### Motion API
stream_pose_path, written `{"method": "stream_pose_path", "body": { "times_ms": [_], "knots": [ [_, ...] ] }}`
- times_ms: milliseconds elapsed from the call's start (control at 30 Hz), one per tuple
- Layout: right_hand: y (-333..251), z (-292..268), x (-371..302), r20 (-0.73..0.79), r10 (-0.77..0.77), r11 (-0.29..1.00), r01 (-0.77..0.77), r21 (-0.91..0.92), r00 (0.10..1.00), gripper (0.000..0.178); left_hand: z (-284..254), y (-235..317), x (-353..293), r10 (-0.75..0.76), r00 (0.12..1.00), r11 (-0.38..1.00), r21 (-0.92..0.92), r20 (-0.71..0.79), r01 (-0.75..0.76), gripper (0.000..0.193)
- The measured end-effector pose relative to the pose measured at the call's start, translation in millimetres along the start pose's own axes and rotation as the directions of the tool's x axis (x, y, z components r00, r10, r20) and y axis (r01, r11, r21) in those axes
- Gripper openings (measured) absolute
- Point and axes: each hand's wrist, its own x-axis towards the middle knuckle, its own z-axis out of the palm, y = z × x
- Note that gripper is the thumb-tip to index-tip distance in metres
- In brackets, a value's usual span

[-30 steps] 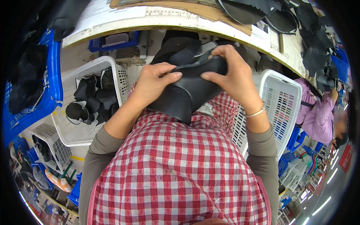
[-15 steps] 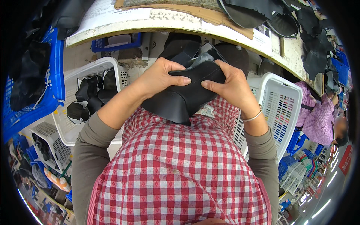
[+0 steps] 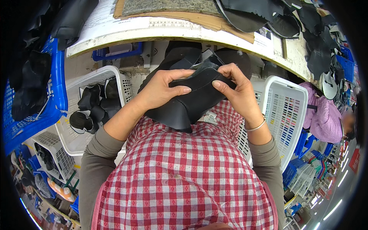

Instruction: The person repeatedly picks up black shoe components from a blue basket, aligns and presses the parts together by hand, and places the assembled units into a white basket. The process is repeated for multiple items throughout the clip.

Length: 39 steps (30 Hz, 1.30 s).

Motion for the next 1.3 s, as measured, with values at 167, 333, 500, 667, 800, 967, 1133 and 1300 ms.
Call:
{"method": "stream_pose_path", "body": {
  "times_ms": [167,333,500,667,800,967,1133,1300],
  "knots": [
    [-0.4,2.3,-4.3,0.01,0.048,0.998,-0.048,0.043,0.999,0.023,-2.3,-2.2,5.2,-0.042,0.997,0.998,-0.038,0.07,0.045,0.049],
    [-5.2,7.4,-6.3,-0.066,0.038,0.997,-0.042,-0.063,0.997,0.027,-6.9,-4.4,6.5,-0.079,0.991,0.995,-0.055,0.108,0.085,0.048],
    [-10.9,7.4,-8.3,-0.083,0.06,0.993,-0.068,-0.098,0.995,0.036,-6.9,-10.5,4.6,-0.068,0.991,0.995,-0.069,0.117,0.076,0.047],
    [-7.3,8.2,-8.4,-0.053,0.097,0.995,-0.098,-0.028,0.994,0.03,-9.2,-9.5,6.6,-0.045,0.989,0.989,-0.136,0.141,0.065,0.045],
    [-1.8,14.4,-4.8,-0.102,-0.046,0.988,0.031,-0.15,0.994,0.024,-10.6,3.4,15.8,-0.177,0.972,0.981,-0.047,0.155,0.187,0.031],
    [-2.9,18.8,2.5,-0.094,-0.107,0.968,0.083,-0.235,0.99,0.029,5.4,26.0,27.1,-0.025,0.999,0.985,-0.17,0.046,0.032,0.014],
    [-9.0,13.5,5.8,-0.033,0.114,0.949,-0.118,-0.292,0.993,0.037,5.2,44.3,34.8,-0.081,0.993,0.994,-0.069,0.081,0.087,0.016],
    [-13.0,17.0,8.8,-0.033,0.01,0.947,-0.021,-0.321,0.999,0.038,-33.2,47.8,62.1,-0.18,0.924,0.984,0.06,0.339,0.17,0.03]
  ]
}}
